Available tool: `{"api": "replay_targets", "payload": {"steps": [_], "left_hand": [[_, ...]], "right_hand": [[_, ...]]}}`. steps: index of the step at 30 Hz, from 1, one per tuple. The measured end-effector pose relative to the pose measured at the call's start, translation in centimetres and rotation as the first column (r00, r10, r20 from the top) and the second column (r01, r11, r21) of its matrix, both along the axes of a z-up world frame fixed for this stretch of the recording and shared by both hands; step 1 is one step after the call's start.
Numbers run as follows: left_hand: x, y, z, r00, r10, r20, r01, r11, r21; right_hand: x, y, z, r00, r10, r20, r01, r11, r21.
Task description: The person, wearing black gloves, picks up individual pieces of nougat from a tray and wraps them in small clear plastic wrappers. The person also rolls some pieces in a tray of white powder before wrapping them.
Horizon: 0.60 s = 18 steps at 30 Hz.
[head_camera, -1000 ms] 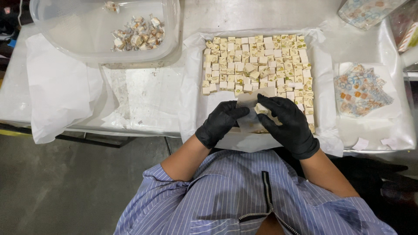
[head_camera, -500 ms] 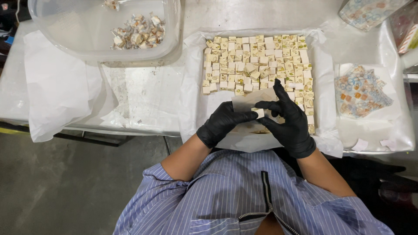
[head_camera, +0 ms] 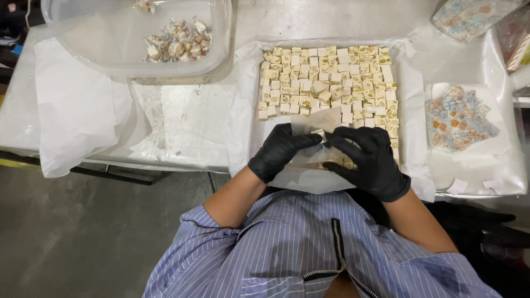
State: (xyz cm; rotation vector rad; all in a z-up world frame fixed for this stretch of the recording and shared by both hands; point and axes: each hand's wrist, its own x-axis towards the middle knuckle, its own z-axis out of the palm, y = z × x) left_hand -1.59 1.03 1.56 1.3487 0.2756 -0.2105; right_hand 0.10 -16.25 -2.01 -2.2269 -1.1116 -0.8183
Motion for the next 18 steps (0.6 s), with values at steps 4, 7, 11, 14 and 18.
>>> {"api": "replay_targets", "payload": {"steps": [4, 7, 11, 14, 18], "left_hand": [[0.3, -0.2, -0.8, 0.999, -0.04, 0.002, 0.04, 0.999, 0.03], [0.3, 0.2, -1.0, 0.998, -0.056, -0.014, 0.057, 0.998, 0.029], [0.2, 0.5, -1.2, 0.994, -0.102, -0.028, 0.102, 0.995, 0.016], [0.2, 0.3, -0.4, 0.991, -0.125, -0.038, 0.124, 0.992, -0.038], [0.8, 0.5, -2.2, 0.991, -0.135, 0.0, 0.135, 0.988, -0.072]], "right_hand": [[0.8, -1.1, -2.1, 0.983, -0.021, 0.183, 0.048, 0.988, -0.148], [0.7, -0.9, -1.1, 0.97, 0.016, 0.241, 0.027, 0.985, -0.173], [1.0, -0.5, -0.6, 0.964, 0.068, 0.256, -0.026, 0.986, -0.164], [1.4, -1.1, -0.1, 0.961, 0.074, 0.268, -0.025, 0.983, -0.181], [1.9, -2.1, -0.2, 0.967, 0.146, 0.207, -0.117, 0.983, -0.144]]}}
